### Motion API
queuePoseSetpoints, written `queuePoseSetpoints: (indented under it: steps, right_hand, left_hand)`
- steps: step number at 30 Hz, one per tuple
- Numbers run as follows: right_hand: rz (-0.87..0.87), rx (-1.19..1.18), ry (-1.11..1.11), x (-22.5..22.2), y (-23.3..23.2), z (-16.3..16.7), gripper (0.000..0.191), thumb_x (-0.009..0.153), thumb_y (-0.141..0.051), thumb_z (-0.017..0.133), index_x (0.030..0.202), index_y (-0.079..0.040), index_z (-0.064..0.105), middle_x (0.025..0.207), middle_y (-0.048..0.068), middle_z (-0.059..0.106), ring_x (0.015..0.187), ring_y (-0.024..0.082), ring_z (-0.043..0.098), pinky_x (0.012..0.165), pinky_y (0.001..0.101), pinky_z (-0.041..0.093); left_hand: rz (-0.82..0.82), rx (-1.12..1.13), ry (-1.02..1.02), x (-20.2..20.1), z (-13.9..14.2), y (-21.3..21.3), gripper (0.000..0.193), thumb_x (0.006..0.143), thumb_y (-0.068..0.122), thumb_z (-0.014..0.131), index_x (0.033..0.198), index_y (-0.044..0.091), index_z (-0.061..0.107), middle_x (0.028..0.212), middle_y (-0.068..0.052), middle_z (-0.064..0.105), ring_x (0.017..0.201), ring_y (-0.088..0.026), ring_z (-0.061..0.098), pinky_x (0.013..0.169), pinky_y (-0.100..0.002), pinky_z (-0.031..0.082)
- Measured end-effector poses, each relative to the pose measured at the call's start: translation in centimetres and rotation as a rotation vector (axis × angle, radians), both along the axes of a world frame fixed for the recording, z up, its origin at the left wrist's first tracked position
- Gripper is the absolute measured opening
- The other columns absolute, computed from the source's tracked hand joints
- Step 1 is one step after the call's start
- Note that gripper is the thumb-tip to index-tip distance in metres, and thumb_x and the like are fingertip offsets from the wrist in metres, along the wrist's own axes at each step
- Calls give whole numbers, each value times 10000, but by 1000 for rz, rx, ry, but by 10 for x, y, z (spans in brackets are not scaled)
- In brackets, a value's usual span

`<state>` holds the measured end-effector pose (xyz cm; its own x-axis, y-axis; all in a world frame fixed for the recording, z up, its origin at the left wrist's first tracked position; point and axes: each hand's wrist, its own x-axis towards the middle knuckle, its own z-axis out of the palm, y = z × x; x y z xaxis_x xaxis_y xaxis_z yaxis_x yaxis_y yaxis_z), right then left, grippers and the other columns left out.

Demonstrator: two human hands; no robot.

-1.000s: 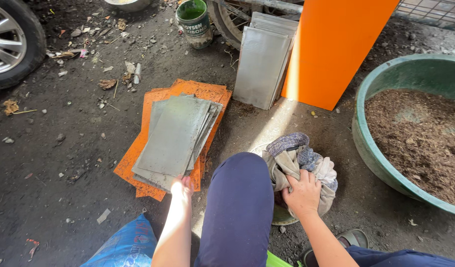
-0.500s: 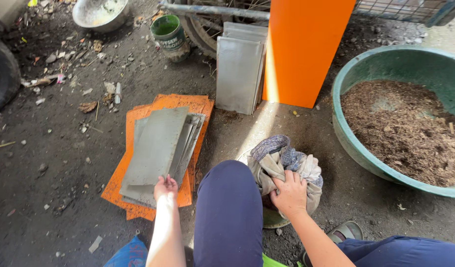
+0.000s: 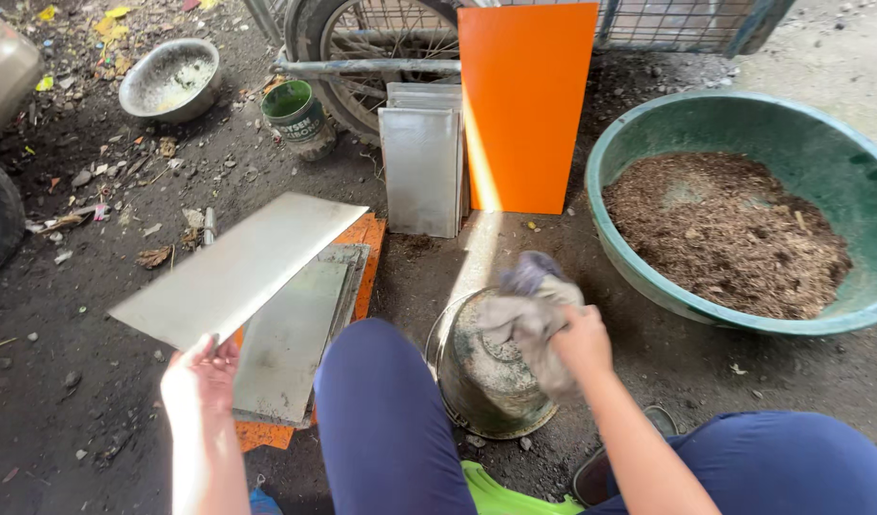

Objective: The person sits on a small stool and wipes rectangular metal sheets with a cloth. They handle the sheets one at a time, wiping both sides and edges, then place them into a stack. The person repeats this process for multiple sheets.

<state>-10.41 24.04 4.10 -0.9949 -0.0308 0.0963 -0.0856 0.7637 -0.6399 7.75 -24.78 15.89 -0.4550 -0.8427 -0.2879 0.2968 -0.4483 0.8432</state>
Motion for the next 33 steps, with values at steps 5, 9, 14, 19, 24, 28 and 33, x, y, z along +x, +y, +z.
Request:
queuePoseSetpoints:
  steps: [5, 9, 14, 19, 24, 28, 33]
  right_hand:
    - [-75, -587, 97, -58, 114, 68, 357, 848, -156, 691, 1150, 34, 707, 985, 49, 717, 864, 114, 644, 746, 308, 523]
    - [-16, -371, 128, -80, 166, 123, 274, 947, -117, 643, 1169, 20, 725, 1007, 81, 727, 910, 153, 644, 825, 308, 508]
    - [-23, -634, 118, -83, 187, 156, 269, 1010, -171, 606, 1218, -38, 714, 1130, 20, 713, 1010, 97, 627, 882, 258, 490]
    - [-150, -1015, 101, -92, 215, 175, 291, 997, -195, 619, 1241, -51, 683, 1133, 19, 722, 1006, 116, 673, 891, 279, 539]
    - [-101, -651, 59, -94, 222, 183, 339, 1034, -245, 612, 1291, -33, 678, 1168, 48, 710, 1008, 113, 643, 878, 272, 518]
    - [-83, -356, -89, -87, 191, 194, 279, 1019, -183, 634, 1248, -43, 706, 1137, 77, 729, 1007, 146, 644, 873, 308, 518]
    - [-33, -650, -73, -85, 160, 241, 269, 892, -62, 758, 1152, -131, 759, 1290, 9, 680, 1084, 158, 684, 953, 316, 573]
  left_hand:
    - [-289, -207, 128, -9, 26, 33, 258, 975, -1, 571, 1230, -5, 535, 1145, -136, 626, 924, -251, 661, 852, -389, 594]
    - [-393, -93, 181, -55, -2, 95, 248, 991, 29, 580, 1231, 5, 523, 1149, -140, 644, 888, -237, 649, 782, -375, 585]
    - [-549, 77, -31, -72, -67, 189, 272, 962, 66, 568, 1230, 84, 527, 1061, -105, 650, 799, -240, 641, 700, -356, 570]
    - [-671, 206, -212, -62, -124, 234, 284, 981, 127, 567, 1258, 77, 537, 1046, -88, 669, 834, -208, 651, 787, -372, 570]
    - [-657, -362, -633, -51, -146, 237, 422, 976, 177, 630, 1345, 37, 478, 1260, -163, 516, 1091, -303, 529, 989, -465, 455]
    - [-624, -845, -766, -68, -110, 243, 778, 900, 232, 717, 1546, 83, 309, 1603, -201, 176, 1450, -387, 259, 1179, -512, 283]
    - [-852, -1062, -424, -113, -21, 285, 812, 904, 297, 693, 1580, 161, 264, 1709, -200, 49, 1514, -385, 235, 1198, -491, 263]
